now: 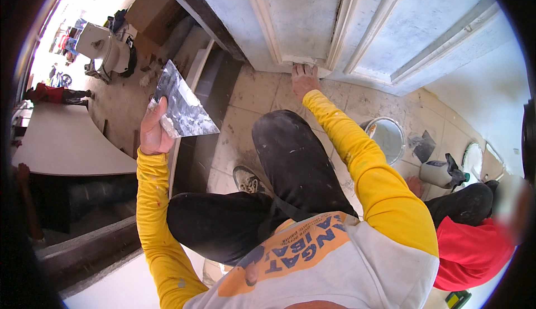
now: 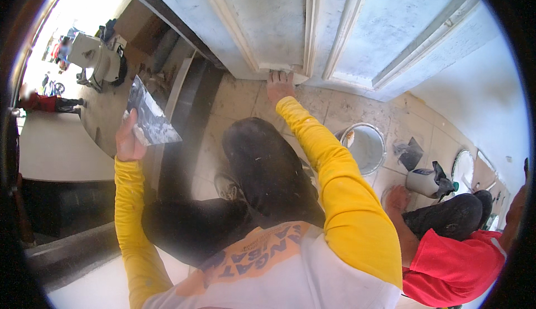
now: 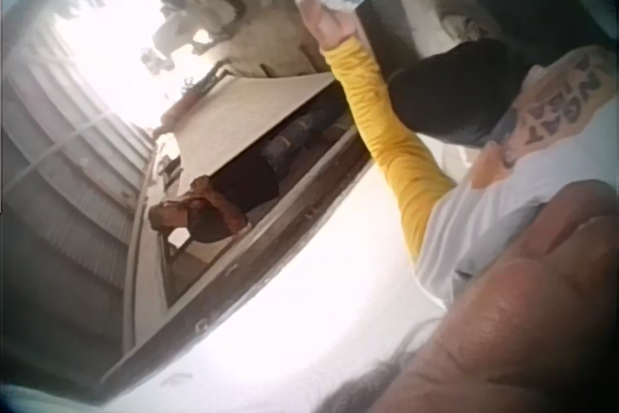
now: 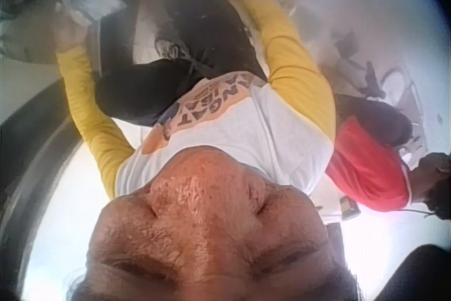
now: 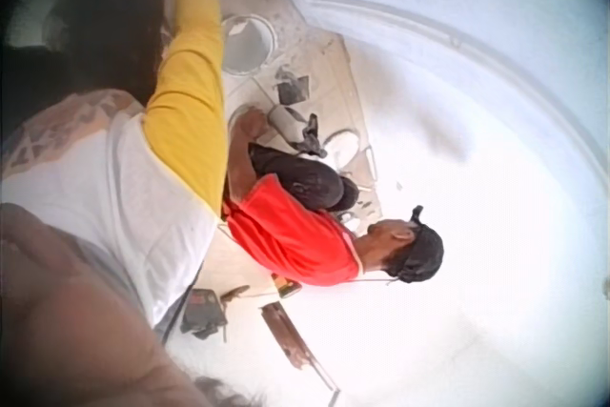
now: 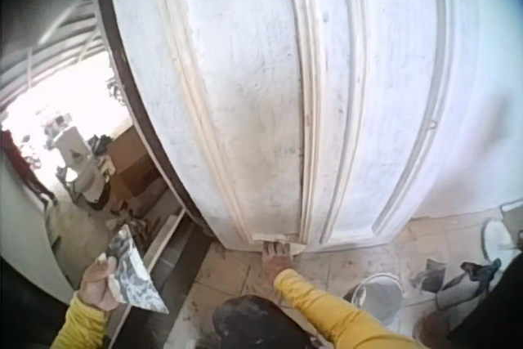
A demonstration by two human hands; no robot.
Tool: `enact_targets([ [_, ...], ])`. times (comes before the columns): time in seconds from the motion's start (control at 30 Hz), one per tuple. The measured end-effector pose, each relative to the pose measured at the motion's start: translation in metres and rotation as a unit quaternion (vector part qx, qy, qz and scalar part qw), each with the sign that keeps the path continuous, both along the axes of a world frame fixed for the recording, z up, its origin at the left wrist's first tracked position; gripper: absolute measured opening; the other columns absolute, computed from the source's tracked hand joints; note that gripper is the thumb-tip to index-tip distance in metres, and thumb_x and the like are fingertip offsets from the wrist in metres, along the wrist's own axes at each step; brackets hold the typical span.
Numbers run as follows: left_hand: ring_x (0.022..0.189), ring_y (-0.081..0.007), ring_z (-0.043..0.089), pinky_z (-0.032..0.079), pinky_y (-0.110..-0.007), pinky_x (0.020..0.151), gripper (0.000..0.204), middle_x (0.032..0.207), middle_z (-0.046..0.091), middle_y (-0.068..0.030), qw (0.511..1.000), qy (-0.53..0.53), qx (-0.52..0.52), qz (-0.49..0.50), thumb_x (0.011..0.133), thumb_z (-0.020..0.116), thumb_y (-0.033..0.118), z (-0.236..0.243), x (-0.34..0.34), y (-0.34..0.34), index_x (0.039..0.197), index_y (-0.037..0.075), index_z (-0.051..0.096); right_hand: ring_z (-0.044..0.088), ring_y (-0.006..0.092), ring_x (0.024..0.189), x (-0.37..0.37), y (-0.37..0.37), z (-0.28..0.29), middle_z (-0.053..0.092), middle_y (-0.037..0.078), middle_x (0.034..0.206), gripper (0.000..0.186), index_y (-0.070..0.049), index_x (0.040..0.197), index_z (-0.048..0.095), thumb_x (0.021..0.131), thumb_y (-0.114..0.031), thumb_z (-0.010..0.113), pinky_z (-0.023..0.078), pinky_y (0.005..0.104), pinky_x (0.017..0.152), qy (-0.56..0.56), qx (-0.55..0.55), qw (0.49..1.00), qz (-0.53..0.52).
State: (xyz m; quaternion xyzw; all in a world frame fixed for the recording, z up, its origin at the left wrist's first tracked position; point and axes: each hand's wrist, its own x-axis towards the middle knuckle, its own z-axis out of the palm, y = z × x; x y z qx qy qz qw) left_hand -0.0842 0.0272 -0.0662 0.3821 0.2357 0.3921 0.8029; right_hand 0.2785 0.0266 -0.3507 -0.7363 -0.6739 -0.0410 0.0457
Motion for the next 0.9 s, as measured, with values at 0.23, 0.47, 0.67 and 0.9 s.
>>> enact_targets([
  [0.23, 0.115, -0.0247, 0.060, 0.046, -0.042, 0.102, 0.035, 0.126, 0.063, -0.0097, 1.000, 0.007, -0.002, 0.012, 0.100, 0.051, 0.015, 0.002, 0.002, 0.001, 0.132, 0.003, 0.054, 0.050, 0.0303, 0.124, -0.004, -0.040, 0.006, 0.052, 0.015, 0.136, 0.049, -0.004, 0.136, 0.049, 0.089, -0.018, 0.051, 0.040, 0.0534, 0.102, 0.012, 0.053, 0.996, 0.075],
  [0.47, 0.113, -0.0248, 0.062, 0.048, -0.042, 0.100, 0.035, 0.126, 0.063, -0.0098, 1.000, 0.005, 0.001, 0.007, 0.099, 0.052, 0.015, 0.007, 0.003, 0.000, 0.132, 0.003, 0.053, 0.048, 0.0330, 0.126, 0.006, 0.001, 0.000, 0.047, 0.016, 0.144, 0.052, -0.003, 0.140, 0.045, 0.090, -0.018, 0.052, 0.040, 0.0486, 0.104, -0.066, 0.060, 0.993, 0.078],
  [0.67, 0.113, -0.0251, 0.062, 0.049, -0.043, 0.100, 0.037, 0.126, 0.063, -0.0097, 1.000, 0.022, 0.001, 0.016, 0.099, 0.053, 0.017, 0.004, 0.000, -0.001, 0.133, 0.003, 0.053, 0.046, 0.0330, 0.129, 0.024, 0.017, -0.014, 0.049, 0.015, 0.142, 0.054, -0.004, 0.140, 0.045, 0.090, -0.024, 0.055, 0.038, 0.0493, 0.104, -0.064, 0.074, 0.990, 0.103],
  [0.9, 0.116, -0.0253, 0.061, 0.047, -0.042, 0.102, 0.035, 0.127, 0.063, -0.0112, 0.999, -0.010, -0.033, 0.017, 0.100, 0.051, 0.016, -0.010, -0.004, 0.005, 0.132, 0.003, 0.054, 0.046, 0.0289, 0.130, 0.019, 0.017, 0.011, 0.049, 0.012, 0.142, 0.056, -0.009, 0.141, 0.044, 0.089, -0.026, 0.058, 0.035, 0.0484, 0.107, 0.001, -0.038, 0.996, 0.083],
])
